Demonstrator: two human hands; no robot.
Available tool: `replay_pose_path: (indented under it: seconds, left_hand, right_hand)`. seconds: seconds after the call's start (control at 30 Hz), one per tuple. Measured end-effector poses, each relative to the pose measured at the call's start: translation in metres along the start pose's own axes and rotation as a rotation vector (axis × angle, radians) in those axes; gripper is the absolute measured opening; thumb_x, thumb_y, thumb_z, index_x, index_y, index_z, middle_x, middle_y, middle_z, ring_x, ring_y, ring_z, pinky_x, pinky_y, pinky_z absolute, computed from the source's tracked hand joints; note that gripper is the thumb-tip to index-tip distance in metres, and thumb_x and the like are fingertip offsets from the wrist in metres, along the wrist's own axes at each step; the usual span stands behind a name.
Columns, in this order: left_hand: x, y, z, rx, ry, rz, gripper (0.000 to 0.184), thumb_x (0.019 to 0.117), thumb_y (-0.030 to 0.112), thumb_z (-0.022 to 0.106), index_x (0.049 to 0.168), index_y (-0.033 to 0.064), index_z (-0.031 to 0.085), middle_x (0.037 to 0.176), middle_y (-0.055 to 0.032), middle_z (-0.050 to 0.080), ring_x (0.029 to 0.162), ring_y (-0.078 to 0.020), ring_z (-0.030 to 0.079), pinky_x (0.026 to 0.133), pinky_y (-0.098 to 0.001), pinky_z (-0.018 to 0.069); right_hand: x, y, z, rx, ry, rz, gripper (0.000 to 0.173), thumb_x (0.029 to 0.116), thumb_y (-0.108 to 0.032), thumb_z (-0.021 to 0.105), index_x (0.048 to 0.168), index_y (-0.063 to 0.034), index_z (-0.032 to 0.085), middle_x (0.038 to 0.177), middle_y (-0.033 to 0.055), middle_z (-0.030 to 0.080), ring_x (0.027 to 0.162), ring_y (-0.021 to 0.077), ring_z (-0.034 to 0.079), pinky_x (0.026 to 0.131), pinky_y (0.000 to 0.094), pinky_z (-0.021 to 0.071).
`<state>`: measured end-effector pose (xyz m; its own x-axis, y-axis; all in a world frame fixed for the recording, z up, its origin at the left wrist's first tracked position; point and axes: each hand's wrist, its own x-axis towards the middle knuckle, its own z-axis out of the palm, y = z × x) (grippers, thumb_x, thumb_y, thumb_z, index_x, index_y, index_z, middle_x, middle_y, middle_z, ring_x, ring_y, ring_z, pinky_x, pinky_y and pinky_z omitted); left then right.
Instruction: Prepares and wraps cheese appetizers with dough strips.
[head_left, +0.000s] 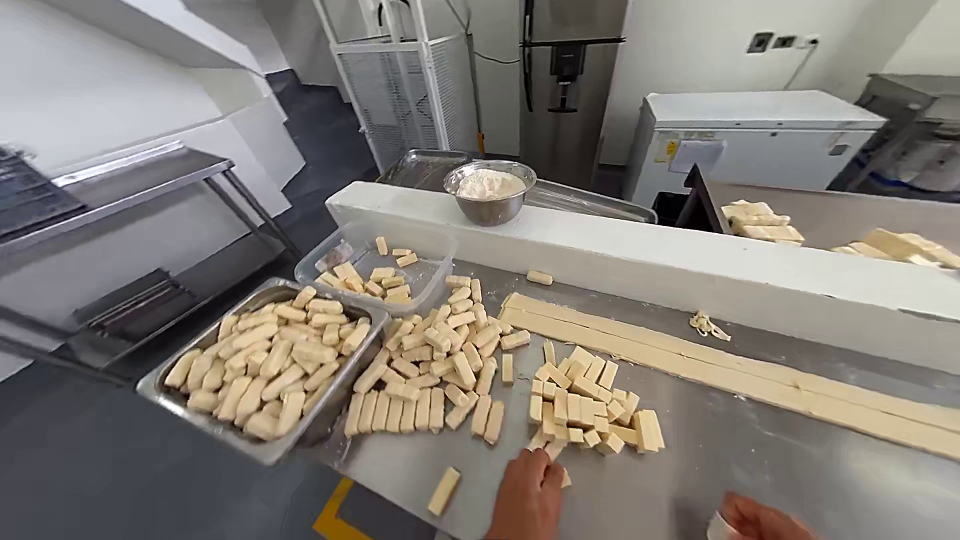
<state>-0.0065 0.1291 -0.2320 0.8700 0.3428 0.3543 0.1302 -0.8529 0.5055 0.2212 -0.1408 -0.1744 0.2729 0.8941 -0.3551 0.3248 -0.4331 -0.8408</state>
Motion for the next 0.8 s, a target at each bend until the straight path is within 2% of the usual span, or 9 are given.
replay_pose_path:
  seconds: [0.03,0.13,0.23,0.37,0.43,0.5,0.63,0.73,0.8]
  left_hand:
    - [-0.004,0.004,0.008,0.047,0.043,-0.003,0.017,0.0841,0.010,0.075,0.099,0.0002,0.076,0.097,-0.0193,0.071,0.090,-0.0386,0.070,0.073,-0.0521,0.0592]
    - [-0.012,0.026,0.014,0.060,-0.023,-0.077,0.020,0.0845,0.011,0.075,0.101,0.0003,0.074,0.106,-0.0205,0.072,0.103,-0.0409,0.069,0.084,-0.0558,0.0568]
    - [-0.010,0.063,-0.004,-0.279,-0.337,-0.457,0.033,0.0968,0.011,0.066,0.127,-0.0031,0.066,0.118,-0.0229,0.068,0.114,-0.0363,0.064,0.104,-0.0497,0.0486]
    - [-0.030,0.095,-0.012,-1.085,-0.221,-0.833,0.021,0.0948,0.003,0.065,0.115,-0.0027,0.065,0.105,-0.0074,0.069,0.092,-0.0122,0.066,0.086,-0.0320,0.0560]
    - [-0.042,0.108,-0.014,-1.211,-0.167,-0.829,0.024,0.0941,-0.001,0.062,0.117,-0.0047,0.064,0.125,-0.0103,0.065,0.101,-0.0122,0.066,0.091,-0.0320,0.0558]
    - [-0.051,0.113,-0.016,-1.184,-0.107,-0.831,0.025,0.0941,-0.001,0.061,0.119,-0.0057,0.063,0.132,-0.0128,0.062,0.105,-0.0140,0.067,0.093,-0.0332,0.0562]
    - [-0.059,0.105,-0.037,-0.909,0.079,-0.928,0.023,0.0941,0.001,0.066,0.116,-0.0040,0.066,0.105,-0.0098,0.070,0.095,-0.0156,0.068,0.089,-0.0347,0.0571]
    - [-0.054,0.090,-0.055,-0.378,0.251,-1.074,0.035,0.0955,0.008,0.068,0.129,-0.0023,0.064,0.113,-0.0166,0.072,0.104,-0.0258,0.070,0.098,-0.0426,0.0547]
    - [-0.058,0.072,-0.041,-0.008,0.413,-1.056,0.026,0.0974,0.009,0.064,0.119,-0.0049,0.071,0.117,-0.0206,0.071,0.113,-0.0323,0.068,0.105,-0.0460,0.0496]
  right_hand:
    - [0.002,0.003,-0.002,0.092,0.001,-0.030,0.014,0.1012,-0.012,0.055,0.109,0.0000,0.056,0.079,-0.0011,0.063,0.071,0.0066,0.061,0.069,0.0314,0.0522]
    - [0.015,0.003,0.003,0.302,-0.076,-0.020,0.019,0.0977,-0.004,0.057,0.116,-0.0019,0.062,0.091,-0.0015,0.075,0.083,0.0074,0.071,0.080,0.0310,0.0593]
    - [0.035,0.003,0.020,0.317,-0.204,0.069,0.014,0.0973,-0.005,0.062,0.110,-0.0015,0.067,0.087,0.0020,0.074,0.078,0.0110,0.071,0.076,0.0323,0.0599]
    - [0.053,-0.015,0.047,0.315,-0.265,0.064,0.011,0.0975,-0.007,0.063,0.104,-0.0016,0.070,0.082,0.0029,0.074,0.074,0.0116,0.071,0.073,0.0313,0.0601]
    - [0.058,-0.031,0.055,0.266,-0.319,0.037,0.011,0.0976,-0.008,0.063,0.102,-0.0018,0.070,0.081,0.0023,0.073,0.073,0.0104,0.070,0.072,0.0301,0.0596]
    - [0.064,-0.047,0.063,0.199,-0.383,-0.007,0.012,0.0986,-0.011,0.062,0.101,-0.0021,0.070,0.080,0.0016,0.071,0.071,0.0089,0.068,0.070,0.0287,0.0573]
    - [0.092,-0.081,0.088,0.092,-0.436,-0.043,0.014,0.1005,-0.011,0.061,0.106,0.0000,0.068,0.084,0.0045,0.070,0.074,0.0112,0.068,0.073,0.0305,0.0574]
    - [0.120,-0.092,0.110,0.064,-0.391,0.002,0.015,0.0982,-0.012,0.066,0.105,0.0013,0.070,0.088,0.0086,0.069,0.077,0.0145,0.065,0.075,0.0341,0.0539]
    - [0.129,-0.086,0.117,0.108,-0.387,0.049,0.013,0.0961,-0.012,0.069,0.100,0.0004,0.070,0.081,0.0054,0.066,0.067,0.0111,0.060,0.065,0.0295,0.0507]
